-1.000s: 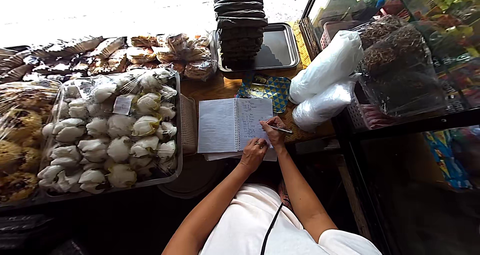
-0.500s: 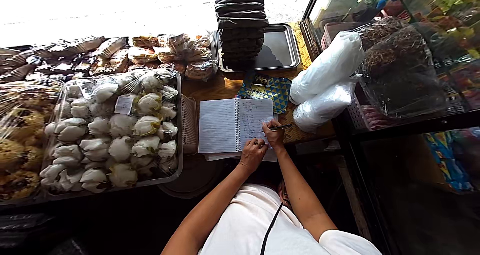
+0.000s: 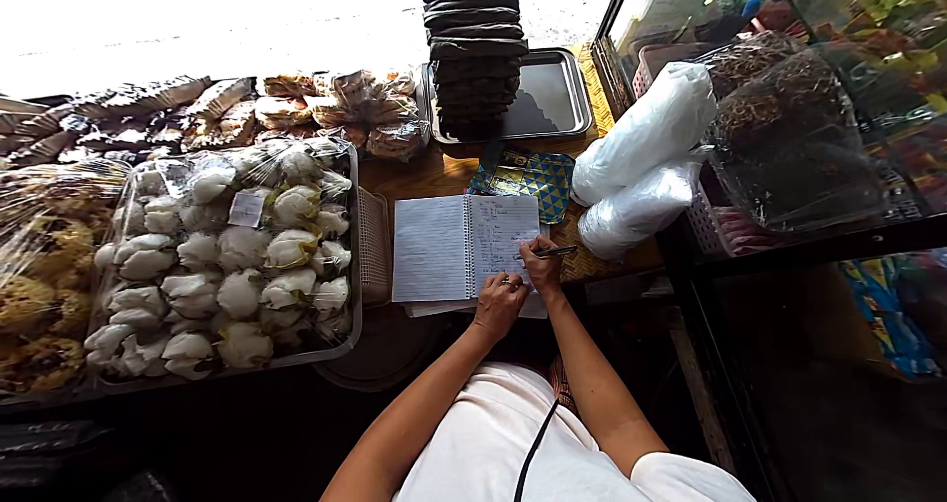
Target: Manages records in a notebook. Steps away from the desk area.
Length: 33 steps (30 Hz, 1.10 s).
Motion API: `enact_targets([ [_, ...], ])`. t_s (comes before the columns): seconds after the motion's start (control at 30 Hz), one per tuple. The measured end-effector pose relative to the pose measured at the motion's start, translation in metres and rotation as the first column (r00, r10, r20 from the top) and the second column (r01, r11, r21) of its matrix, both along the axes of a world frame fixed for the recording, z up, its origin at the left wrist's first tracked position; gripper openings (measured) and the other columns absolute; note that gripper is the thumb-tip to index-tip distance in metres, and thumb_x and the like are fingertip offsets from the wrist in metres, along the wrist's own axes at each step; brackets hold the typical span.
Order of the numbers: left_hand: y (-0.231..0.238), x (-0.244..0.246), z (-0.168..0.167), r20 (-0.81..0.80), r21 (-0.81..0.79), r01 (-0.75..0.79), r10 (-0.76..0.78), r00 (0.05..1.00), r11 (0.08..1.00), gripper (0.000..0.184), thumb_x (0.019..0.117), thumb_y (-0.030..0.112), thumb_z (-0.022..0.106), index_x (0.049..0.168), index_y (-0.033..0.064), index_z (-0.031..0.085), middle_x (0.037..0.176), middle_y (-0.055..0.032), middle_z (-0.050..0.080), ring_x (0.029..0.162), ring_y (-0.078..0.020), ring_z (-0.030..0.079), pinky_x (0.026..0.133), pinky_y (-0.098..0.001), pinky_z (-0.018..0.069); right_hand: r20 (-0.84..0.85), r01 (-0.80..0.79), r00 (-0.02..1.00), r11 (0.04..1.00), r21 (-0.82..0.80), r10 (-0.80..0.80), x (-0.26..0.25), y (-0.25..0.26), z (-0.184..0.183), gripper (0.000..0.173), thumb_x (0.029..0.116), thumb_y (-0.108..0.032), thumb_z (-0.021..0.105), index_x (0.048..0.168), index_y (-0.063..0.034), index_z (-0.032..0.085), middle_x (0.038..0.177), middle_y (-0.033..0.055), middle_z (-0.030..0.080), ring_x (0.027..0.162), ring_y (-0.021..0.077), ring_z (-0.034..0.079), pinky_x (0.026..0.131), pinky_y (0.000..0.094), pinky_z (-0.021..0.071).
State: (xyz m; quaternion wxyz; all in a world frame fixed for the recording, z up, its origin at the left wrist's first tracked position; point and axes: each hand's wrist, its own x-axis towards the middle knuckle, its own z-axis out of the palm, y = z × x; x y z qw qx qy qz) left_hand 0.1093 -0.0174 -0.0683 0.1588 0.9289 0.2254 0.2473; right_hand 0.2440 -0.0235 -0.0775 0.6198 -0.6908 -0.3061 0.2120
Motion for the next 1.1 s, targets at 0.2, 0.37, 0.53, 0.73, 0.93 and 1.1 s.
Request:
enact_targets([
  [0.2, -0.0006, 0.0000, 0.0012, -0.001, -0.005, -0.005, 0.005, 1.000, 1.000, 0.015, 0.0939, 0.009, 0.066, 0.092, 0.0066, 0.080, 0.094, -0.0133, 0.075, 0.090, -0.0329, 0.073, 0.077, -0.0462, 0.0566, 0.046, 0.001, 0.999, 1.000, -0.006, 0.000, -0.0002, 0.0000, -0.0025, 0.030, 0.0886, -0.001, 0.066, 0.065, -0.0075, 0.048, 0.060, -0.0031, 0.049, 0.049, 0.0015, 0.045, 0.049, 0.0178, 0.0426],
  [0.37, -0.0012, -0.0001, 0.0004, -0.002, -0.004, -0.008, 0.008, 1.000, 1.000, 0.015, 0.0942, 0.009, 0.066, 0.093, 0.0068, 0.081, 0.094, -0.0132, 0.075, 0.090, -0.0329, 0.072, 0.076, -0.0458, 0.0564, 0.053, 0.011, 0.999, 0.998, -0.056, -0.008, 0.0000, -0.0004, 0.0025, 0.031, 0.0899, -0.002, 0.066, 0.065, -0.0074, 0.048, 0.059, -0.0026, 0.048, 0.048, 0.0022, 0.046, 0.049, 0.0185, 0.0432],
  [0.53, -0.0017, -0.0002, 0.0007, 0.003, -0.002, -0.017, 0.018, 1.000, 1.000, 0.016, 0.0944, 0.009, 0.065, 0.093, 0.0069, 0.081, 0.093, -0.0130, 0.075, 0.090, -0.0330, 0.073, 0.076, -0.0454, 0.0567, 0.080, 0.021, 0.997, 0.997, -0.077, -0.015, 0.0012, 0.0010, 0.0019, 0.030, 0.0899, -0.002, 0.065, 0.066, -0.0062, 0.048, 0.061, -0.0014, 0.048, 0.051, 0.0035, 0.045, 0.051, 0.0201, 0.0415],
  [0.73, -0.0025, 0.0004, 0.0034, -0.011, -0.038, -0.014, 0.014, 1.000, 0.999, 0.016, 0.0948, 0.008, 0.065, 0.096, 0.0059, 0.081, 0.096, -0.0144, 0.076, 0.092, -0.0348, 0.073, 0.079, -0.0484, 0.0568, 0.054, 0.066, 0.996, 0.998, -0.024, -0.064, 0.0028, -0.0005, -0.0034, 0.027, 0.0894, -0.004, 0.064, 0.067, -0.0084, 0.049, 0.061, -0.0038, 0.049, 0.049, 0.0017, 0.045, 0.049, 0.0187, 0.0417],
  [0.93, -0.0025, 0.0010, 0.0017, -0.004, -0.014, -0.024, 0.024, 1.000, 1.000, 0.015, 0.0943, 0.008, 0.066, 0.094, 0.0070, 0.081, 0.094, -0.0132, 0.075, 0.090, -0.0333, 0.072, 0.078, -0.0465, 0.0565, 0.081, 0.010, 0.997, 0.997, -0.070, -0.005, 0.0038, -0.0011, -0.0006, 0.030, 0.0901, -0.005, 0.064, 0.065, -0.0079, 0.048, 0.060, -0.0026, 0.048, 0.049, 0.0032, 0.045, 0.050, 0.0206, 0.0415],
  [1.1, -0.0030, 0.0004, 0.0022, -0.010, -0.026, -0.020, 0.020, 1.000, 0.999, 0.016, 0.0948, 0.008, 0.065, 0.095, 0.0066, 0.081, 0.095, -0.0138, 0.076, 0.091, -0.0338, 0.073, 0.079, -0.0475, 0.0568, 0.063, 0.025, 0.998, 0.999, -0.047, -0.022, 0.0041, 0.0001, -0.0019, 0.033, 0.0891, -0.002, 0.065, 0.064, -0.0097, 0.045, 0.058, -0.0043, 0.045, 0.048, 0.0016, 0.041, 0.048, 0.0185, 0.0388],
])
